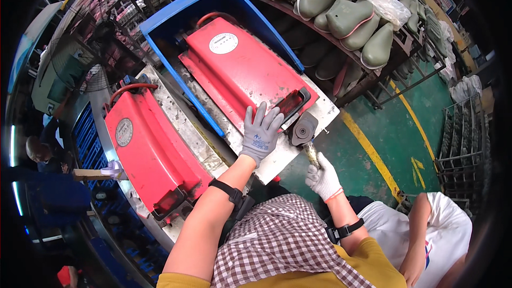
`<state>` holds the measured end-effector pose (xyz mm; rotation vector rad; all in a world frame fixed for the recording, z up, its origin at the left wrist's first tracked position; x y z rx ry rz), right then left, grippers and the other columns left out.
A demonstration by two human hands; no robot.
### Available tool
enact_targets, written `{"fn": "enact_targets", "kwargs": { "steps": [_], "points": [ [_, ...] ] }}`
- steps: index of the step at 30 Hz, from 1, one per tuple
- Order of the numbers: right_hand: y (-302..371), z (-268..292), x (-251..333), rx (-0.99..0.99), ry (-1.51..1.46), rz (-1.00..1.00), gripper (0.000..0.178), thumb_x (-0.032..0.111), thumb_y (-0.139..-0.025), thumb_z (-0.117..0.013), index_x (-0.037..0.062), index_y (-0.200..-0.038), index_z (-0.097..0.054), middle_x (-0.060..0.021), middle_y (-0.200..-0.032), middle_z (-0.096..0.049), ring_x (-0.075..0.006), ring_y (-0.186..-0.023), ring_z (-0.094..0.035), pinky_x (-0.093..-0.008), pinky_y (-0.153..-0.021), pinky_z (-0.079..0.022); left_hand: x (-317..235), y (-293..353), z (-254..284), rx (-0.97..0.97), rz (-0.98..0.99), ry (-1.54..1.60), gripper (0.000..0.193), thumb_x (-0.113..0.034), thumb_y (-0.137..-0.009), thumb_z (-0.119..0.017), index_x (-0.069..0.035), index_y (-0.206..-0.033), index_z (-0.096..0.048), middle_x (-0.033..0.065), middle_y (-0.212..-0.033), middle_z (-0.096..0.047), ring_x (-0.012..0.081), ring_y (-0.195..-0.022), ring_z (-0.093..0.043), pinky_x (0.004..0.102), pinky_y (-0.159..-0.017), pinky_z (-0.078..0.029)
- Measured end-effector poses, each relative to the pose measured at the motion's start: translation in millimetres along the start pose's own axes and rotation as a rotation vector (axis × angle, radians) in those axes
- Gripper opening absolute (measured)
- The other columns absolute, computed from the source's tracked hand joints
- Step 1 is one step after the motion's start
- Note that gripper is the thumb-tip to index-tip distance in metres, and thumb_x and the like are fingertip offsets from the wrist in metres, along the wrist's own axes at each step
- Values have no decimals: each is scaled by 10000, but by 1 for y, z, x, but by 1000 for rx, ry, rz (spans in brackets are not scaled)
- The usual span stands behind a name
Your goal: Using factory machinery to heat and press shoe components for assembly.
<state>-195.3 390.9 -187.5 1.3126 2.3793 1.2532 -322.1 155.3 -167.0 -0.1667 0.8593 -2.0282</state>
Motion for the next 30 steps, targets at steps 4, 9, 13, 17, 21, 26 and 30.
{"fn": "enact_targets", "kwargs": {
  "steps": [4,9,13,17,21,26,30],
  "points": [
    [-13,1,40,15,-76,269,200,426,-1027,-603,228,-1005,-613,61,-697,-528,-94,-519,-448,-285,-487,-359,5,4,-5,-40,-17,-10,654,-117,-758,-711,-188,-1373,-499,60,-1435,-549,397,-1401,-441,653,-1171,-238],
    [-45,-37,87,-73,33,482,140,284,-1061,-548,195,-1153,-605,62,-767,-547,-107,-661,-522,-279,-587,-431,-6,-18,29,146,40,33,594,-156,-747,-718,-151,-1317,-549,100,-1387,-560,393,-1393,-445,638,-1157,-264],
    [-47,16,71,-117,174,475,216,266,-1072,-506,173,-1257,-566,50,-814,-554,-116,-693,-529,-276,-586,-422,-54,-88,126,656,332,654,407,-226,-801,-646,-47,-1163,-698,180,-1044,-711,350,-1089,-674,468,-964,-513],
    [-28,-6,16,-154,496,292,147,204,-1026,-563,101,-1112,-623,-30,-799,-606,-153,-644,-582,-308,-610,-532,-133,-130,286,682,-388,480,119,-183,-732,-718,-77,-785,-733,49,-876,-728,201,-803,-735,365,-630,-574],
    [-10,-49,-32,-9,852,139,170,171,-1029,-546,46,-1142,-575,-59,-781,-590,-181,-592,-557,-312,-507,-466,-148,-98,357,654,-536,457,135,-202,-761,-705,-82,-817,-731,50,-911,-730,208,-834,-733,370,-651,-574],
    [-12,-88,-79,170,990,99,166,173,-1047,-542,38,-1139,-575,-73,-783,-605,-184,-618,-578,-310,-534,-463,-142,-61,396,692,-521,318,155,-226,-798,-688,-88,-856,-728,52,-955,-732,216,-872,-729,377,-676,-573],
    [-6,-105,-108,266,1145,115,172,185,-1038,-564,50,-1142,-588,-60,-842,-634,-178,-702,-620,-290,-622,-488,-134,-40,421,723,-443,143,172,-245,-827,-674,-93,-888,-726,54,-991,-733,222,-903,-726,382,-697,-572]
  ]
}}
Point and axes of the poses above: each hand's wrist, its own y-axis away from the middle knuckle, its own z-axis out of the back of the hand, x = y × z, the point moved 2 cm from there along -y, towards the middle knuckle
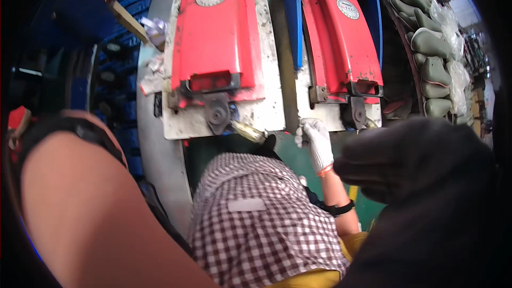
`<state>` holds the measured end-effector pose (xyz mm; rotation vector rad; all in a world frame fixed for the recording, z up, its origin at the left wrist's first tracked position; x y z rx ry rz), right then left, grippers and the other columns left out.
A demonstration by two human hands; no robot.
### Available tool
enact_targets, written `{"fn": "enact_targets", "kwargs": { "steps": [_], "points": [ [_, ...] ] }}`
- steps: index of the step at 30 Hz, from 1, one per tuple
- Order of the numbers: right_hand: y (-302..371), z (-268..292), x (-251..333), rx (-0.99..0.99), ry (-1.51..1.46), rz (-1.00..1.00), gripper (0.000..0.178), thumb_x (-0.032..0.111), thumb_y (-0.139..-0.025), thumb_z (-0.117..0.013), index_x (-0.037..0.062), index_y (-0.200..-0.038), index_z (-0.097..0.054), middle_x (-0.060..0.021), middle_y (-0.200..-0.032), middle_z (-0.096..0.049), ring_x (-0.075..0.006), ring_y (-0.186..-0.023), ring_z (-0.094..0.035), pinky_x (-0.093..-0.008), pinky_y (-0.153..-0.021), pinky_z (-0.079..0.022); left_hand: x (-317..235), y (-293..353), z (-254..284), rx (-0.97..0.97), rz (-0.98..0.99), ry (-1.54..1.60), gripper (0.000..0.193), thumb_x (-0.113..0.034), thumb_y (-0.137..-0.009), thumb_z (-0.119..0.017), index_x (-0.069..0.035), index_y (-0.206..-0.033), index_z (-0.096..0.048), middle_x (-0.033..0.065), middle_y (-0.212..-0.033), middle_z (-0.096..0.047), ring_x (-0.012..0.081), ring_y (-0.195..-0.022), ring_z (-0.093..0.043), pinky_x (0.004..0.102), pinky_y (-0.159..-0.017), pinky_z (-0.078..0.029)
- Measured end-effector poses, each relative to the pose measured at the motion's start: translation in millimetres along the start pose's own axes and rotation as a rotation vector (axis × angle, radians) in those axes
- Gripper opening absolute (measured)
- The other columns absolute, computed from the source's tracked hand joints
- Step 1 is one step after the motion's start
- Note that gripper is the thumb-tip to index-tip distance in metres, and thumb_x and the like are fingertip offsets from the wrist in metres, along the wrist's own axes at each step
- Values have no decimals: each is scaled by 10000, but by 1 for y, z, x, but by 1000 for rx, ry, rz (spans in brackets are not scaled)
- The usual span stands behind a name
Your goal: Using factory machinery to heat and press shoe components for assembly.
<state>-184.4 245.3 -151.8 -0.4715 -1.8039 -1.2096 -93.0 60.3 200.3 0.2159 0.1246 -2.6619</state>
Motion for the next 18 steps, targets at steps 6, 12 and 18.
{"fn": "enact_targets", "kwargs": {
  "steps": [6,12,18],
  "points": [
    [-17,-68,-6,340,457,239,478,294,-1000,-658,-23,-1345,-560,-120,-1121,-668,-197,-1060,-638,-334,-947,-506,76,103,-74,78,1056,-33,316,-337,-893,-653,-79,-1074,-649,125,-1039,-681,324,-951,-677,437,-809,-525],
    [-39,-138,-19,476,815,280,583,405,-960,-674,-36,-1329,-577,-171,-1021,-717,-306,-1016,-694,-384,-931,-540,85,177,-224,-146,1198,-21,415,-384,-930,-644,-47,-1171,-632,142,-1091,-645,334,-1032,-615,448,-907,-477],
    [-35,-159,3,596,598,-261,257,304,-960,-679,75,-1050,-607,41,-675,-502,-68,-549,-458,-261,-482,-368,110,162,-271,-114,1236,214,372,-448,-972,-582,-103,-1068,-684,132,-875,-720,315,-881,-707,477,-787,-521]
  ]
}}
Point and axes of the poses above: each hand's wrist, its own y-axis away from the middle knuckle, its own z-axis out of the back of the hand, x = y × z, the point moved 2 cm from there along -y, towards the middle knuckle
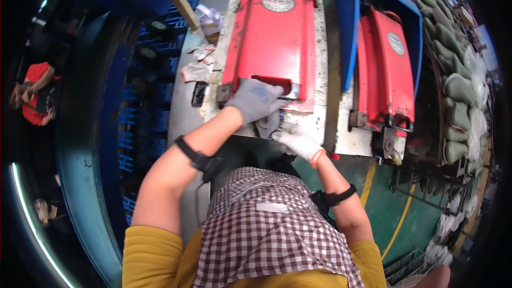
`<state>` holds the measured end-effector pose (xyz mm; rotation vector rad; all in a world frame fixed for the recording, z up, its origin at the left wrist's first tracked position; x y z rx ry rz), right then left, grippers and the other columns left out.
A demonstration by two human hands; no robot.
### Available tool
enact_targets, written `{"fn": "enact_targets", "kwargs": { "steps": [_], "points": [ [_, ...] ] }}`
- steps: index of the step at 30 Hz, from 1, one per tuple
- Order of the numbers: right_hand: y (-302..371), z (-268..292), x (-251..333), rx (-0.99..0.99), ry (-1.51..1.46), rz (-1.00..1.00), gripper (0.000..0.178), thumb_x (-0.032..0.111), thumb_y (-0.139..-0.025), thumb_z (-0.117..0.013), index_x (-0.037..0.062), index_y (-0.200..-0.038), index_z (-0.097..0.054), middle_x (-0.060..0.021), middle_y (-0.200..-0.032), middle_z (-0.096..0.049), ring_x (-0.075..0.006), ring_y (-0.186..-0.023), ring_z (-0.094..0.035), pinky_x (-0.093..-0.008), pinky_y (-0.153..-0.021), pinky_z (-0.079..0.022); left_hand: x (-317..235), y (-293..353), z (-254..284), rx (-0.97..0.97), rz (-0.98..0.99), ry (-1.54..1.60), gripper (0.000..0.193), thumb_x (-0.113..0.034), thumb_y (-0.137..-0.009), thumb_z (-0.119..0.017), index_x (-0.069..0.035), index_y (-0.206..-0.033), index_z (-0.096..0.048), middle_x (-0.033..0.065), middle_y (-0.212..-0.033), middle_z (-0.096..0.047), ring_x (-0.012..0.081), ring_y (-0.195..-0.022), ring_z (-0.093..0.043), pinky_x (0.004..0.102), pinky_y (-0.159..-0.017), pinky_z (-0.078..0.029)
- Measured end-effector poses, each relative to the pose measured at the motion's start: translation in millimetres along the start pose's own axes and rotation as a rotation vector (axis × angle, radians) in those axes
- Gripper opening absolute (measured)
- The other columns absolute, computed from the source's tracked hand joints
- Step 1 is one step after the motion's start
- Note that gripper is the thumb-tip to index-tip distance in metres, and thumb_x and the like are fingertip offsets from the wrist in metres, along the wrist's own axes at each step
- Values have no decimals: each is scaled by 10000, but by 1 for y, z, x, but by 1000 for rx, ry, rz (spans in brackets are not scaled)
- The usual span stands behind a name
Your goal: Using factory machinery to heat and press shoe components for assembly.
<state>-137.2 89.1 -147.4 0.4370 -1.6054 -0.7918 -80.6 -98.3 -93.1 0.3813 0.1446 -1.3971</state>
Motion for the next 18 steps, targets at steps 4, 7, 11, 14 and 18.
{"fn": "enact_targets", "kwargs": {
  "steps": [4,7,11,14,18],
  "points": [
    [0,-1,-2,-86,-74,-39,207,259,-956,-696,98,-1018,-581,58,-698,-487,-58,-561,-441,-248,-482,-350,-7,-17,0,58,-51,2,359,-441,-959,-550,-121,-1045,-689,135,-889,-740,321,-883,-728,470,-774,-553],
    [4,-1,-2,-91,-133,-56,223,266,-963,-698,91,-1033,-579,50,-707,-493,-59,-567,-439,-244,-485,-353,-7,-16,0,78,-36,7,351,-421,-951,-553,-113,-1053,-687,137,-899,-743,322,-894,-727,471,-783,-551],
    [5,4,-3,-54,-158,-51,269,309,-985,-681,71,-1076,-595,32,-714,-527,-68,-572,-501,-230,-476,-379,-7,-16,-2,67,-17,7,428,-497,-967,-535,-103,-1042,-683,143,-901,-744,327,-883,-726,475,-773,-548],
    [7,12,1,63,-110,-141,288,320,-984,-680,66,-1098,-606,27,-730,-544,-73,-579,-528,-236,-455,-386,-8,-17,2,117,34,45,508,-575,-986,-495,-104,-1028,-681,155,-920,-746,335,-881,-723,487,-762,-539],
    [11,4,8,9,-205,-123,289,315,-958,-722,67,-1068,-624,40,-693,-512,-61,-528,-464,-222,-442,-371,-9,-15,3,152,29,32,528,-570,-1008,-455,-93,-1049,-678,148,-937,-754,317,-911,-733,479,-781,-554]
  ]
}}
Point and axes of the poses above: each hand's wrist, its own y-axis away from the middle knuckle, its own z-axis out of the back of the hand, x = y × z, the point moved 2 cm from there along -y, towards the middle knuckle
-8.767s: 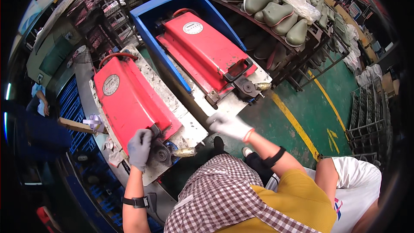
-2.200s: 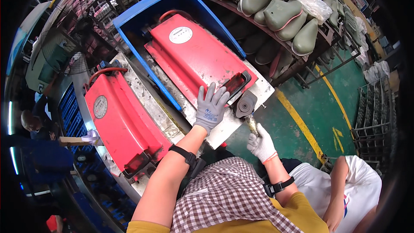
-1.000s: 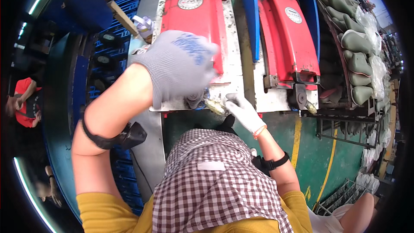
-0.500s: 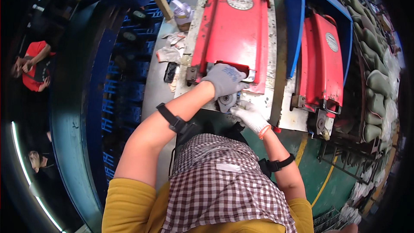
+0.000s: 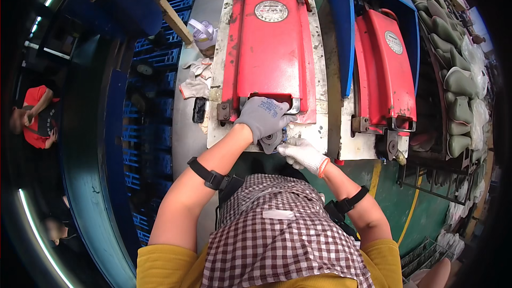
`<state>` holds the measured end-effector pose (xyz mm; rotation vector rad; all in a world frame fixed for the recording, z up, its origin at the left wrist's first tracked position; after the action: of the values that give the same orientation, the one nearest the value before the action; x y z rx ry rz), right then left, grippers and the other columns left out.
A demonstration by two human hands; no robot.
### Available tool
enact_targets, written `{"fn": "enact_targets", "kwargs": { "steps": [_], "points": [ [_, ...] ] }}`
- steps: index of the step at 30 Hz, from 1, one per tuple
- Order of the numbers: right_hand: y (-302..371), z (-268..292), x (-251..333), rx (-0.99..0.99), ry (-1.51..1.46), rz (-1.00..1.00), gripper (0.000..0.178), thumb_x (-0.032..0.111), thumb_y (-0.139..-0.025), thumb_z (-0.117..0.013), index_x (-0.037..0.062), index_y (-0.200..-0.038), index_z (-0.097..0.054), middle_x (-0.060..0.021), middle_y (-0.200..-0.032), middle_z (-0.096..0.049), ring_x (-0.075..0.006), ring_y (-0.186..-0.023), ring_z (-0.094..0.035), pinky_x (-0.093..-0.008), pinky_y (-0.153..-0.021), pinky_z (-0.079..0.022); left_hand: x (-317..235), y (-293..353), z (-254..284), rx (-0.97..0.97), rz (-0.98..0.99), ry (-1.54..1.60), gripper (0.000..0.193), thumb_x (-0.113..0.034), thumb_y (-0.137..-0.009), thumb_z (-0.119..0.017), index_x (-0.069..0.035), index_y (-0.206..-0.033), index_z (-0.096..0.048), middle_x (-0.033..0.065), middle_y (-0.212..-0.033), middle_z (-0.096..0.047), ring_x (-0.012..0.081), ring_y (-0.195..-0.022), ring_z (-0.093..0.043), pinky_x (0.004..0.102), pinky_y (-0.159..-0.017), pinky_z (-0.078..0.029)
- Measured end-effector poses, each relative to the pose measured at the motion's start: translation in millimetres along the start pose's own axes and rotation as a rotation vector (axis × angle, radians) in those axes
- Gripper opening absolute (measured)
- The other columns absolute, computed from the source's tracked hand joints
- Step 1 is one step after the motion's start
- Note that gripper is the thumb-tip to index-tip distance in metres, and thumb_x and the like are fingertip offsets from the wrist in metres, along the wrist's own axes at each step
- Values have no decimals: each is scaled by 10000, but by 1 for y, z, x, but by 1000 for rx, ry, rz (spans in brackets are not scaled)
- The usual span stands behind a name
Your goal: Using factory machinery to heat and press shoe components for assembly.
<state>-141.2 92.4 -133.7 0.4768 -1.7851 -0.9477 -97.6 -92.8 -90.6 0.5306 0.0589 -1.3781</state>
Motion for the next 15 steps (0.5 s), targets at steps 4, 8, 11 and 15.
{"fn": "enact_targets", "kwargs": {
  "steps": [4,8,11,15],
  "points": [
    [-7,3,-11,-57,-52,-6,267,315,-946,-745,90,-1015,-621,59,-707,-499,-48,-557,-440,-216,-440,-317,3,-4,-4,-49,-22,9,477,-555,-998,-483,-108,-1020,-651,138,-934,-741,336,-902,-716,488,-747,-534],
    [-6,2,-11,-50,-70,3,263,320,-947,-745,98,-1009,-618,55,-728,-505,-47,-569,-439,-225,-441,-310,2,-3,-4,-57,-20,15,478,-556,-998,-481,-110,-1029,-651,138,-939,-741,335,-902,-715,484,-747,-533],
    [-5,0,-9,-63,-53,25,267,321,-951,-740,94,-1009,-613,50,-718,-500,-52,-565,-441,-230,-446,-320,0,-1,-1,2,31,15,516,-584,-996,-468,-107,-1022,-663,145,-932,-742,332,-897,-715,472,-760,-531],
    [-6,3,-10,-15,-56,20,291,320,-949,-741,78,-1049,-614,49,-719,-499,-57,-560,-445,-234,-450,-326,-2,-1,1,-7,23,39,556,-614,-991,-465,-105,-1026,-686,144,-932,-745,327,-897,-717,468,-773,-530]
  ]
}}
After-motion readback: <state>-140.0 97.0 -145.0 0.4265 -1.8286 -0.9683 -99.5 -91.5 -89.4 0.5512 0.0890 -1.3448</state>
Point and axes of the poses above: each hand's wrist, its own y-axis away from the middle knuckle, its own z-axis out of the back of the hand, x = y × z, the point moved 2 cm from there along -y, towards the middle knuckle
